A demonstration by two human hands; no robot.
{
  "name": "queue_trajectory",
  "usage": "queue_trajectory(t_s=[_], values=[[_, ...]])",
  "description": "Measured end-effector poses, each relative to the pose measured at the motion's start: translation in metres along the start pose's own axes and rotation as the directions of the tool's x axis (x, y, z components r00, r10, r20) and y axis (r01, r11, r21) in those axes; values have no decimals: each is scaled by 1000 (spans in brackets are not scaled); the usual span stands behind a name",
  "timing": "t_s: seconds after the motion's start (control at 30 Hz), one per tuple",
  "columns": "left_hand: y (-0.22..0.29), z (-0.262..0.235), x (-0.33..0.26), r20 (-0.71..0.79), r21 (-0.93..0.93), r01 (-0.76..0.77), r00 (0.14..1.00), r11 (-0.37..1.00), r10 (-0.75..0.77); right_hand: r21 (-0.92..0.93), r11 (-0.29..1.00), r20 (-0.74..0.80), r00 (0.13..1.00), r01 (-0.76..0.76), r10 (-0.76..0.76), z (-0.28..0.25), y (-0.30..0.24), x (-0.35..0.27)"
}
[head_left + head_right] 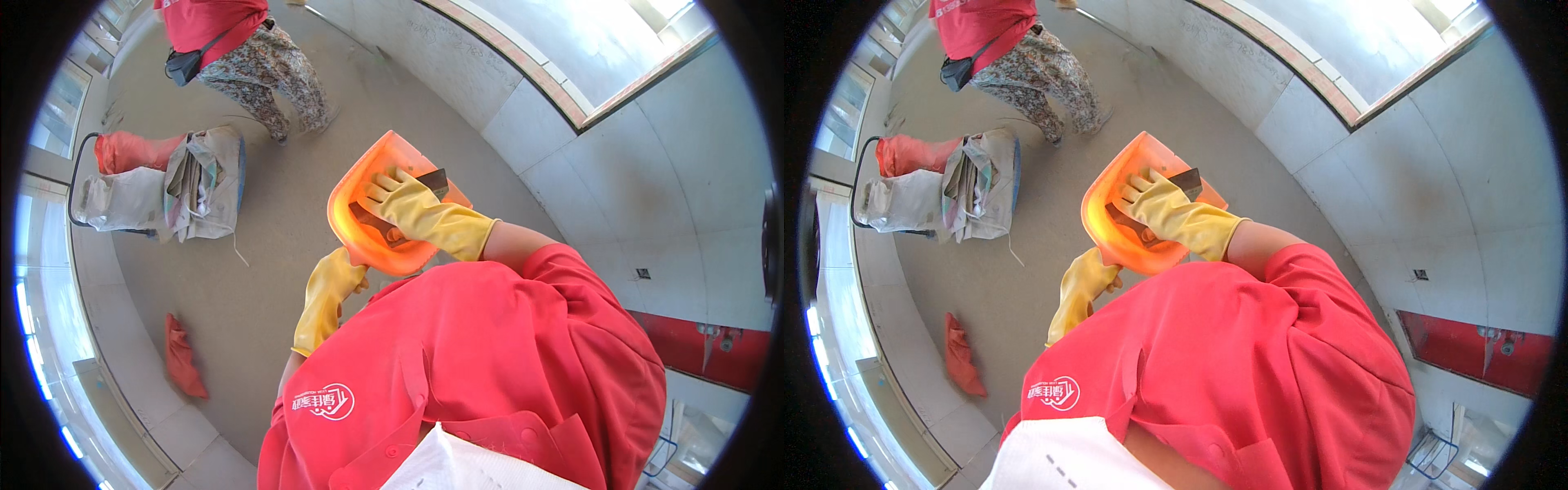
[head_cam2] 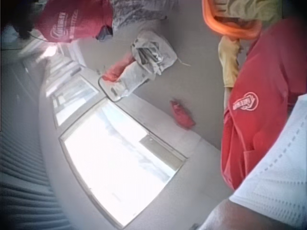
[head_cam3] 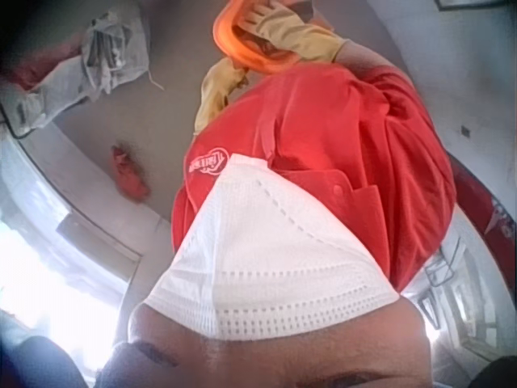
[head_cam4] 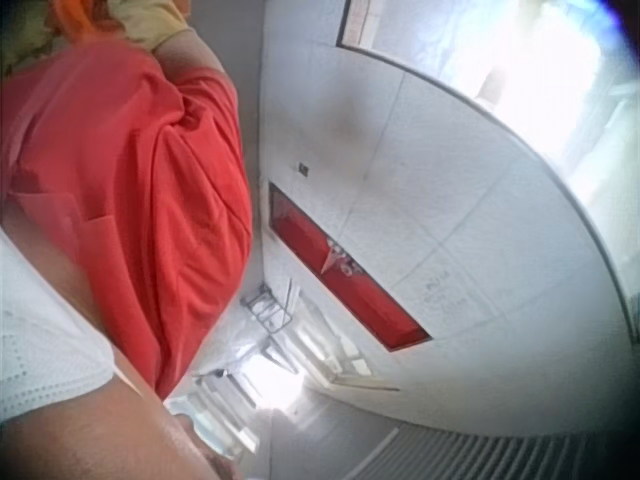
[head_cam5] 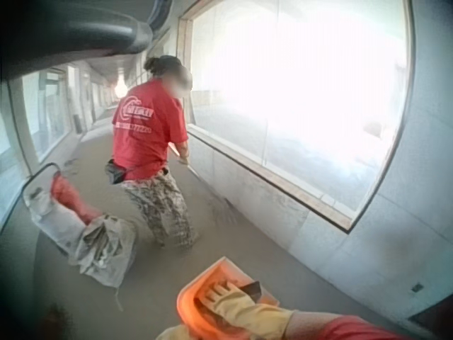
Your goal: The person picks up pieces of floor debris by hand and using a dustpan, placing them into large bags. They use a metal scraper to loosen stuck material and eventually move the bags onto a cart.
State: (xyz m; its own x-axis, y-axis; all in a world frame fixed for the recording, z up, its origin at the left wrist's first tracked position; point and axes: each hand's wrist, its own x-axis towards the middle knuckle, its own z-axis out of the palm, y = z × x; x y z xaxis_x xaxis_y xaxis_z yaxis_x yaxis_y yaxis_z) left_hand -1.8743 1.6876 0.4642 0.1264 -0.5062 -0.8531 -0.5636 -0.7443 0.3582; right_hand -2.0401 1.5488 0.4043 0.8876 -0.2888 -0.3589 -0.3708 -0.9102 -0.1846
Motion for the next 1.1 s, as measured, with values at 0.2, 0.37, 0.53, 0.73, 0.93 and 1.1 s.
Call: queue_trajectory(t_s=[0.2,0.37,0.53,0.73,0.93,1.1], values=[[-39,-12,-16,-18,-95,26,999,995,-28,-89,996,90,996,9,-1,-36,-23,16],[-70,-23,-22,-9,-84,54,998,995,-55,-151,988,249,969,29,10,-49,-47,36],[-84,-19,-30,-31,-139,46,998,989,-50,-167,983,203,978,72,-37,-35,-61,49],[-60,-22,-40,-42,-149,57,997,987,-63,-198,971,99,988,134,-116,-28,-36,55],[-92,-108,-12,-45,-172,74,996,982,-83,-242,969,-115,990,50,-80,-64,-35,147],[-90,-177,70,-94,-145,75,992,987,-89,-119,990,-37,996,74,-78,-66,6,218]])
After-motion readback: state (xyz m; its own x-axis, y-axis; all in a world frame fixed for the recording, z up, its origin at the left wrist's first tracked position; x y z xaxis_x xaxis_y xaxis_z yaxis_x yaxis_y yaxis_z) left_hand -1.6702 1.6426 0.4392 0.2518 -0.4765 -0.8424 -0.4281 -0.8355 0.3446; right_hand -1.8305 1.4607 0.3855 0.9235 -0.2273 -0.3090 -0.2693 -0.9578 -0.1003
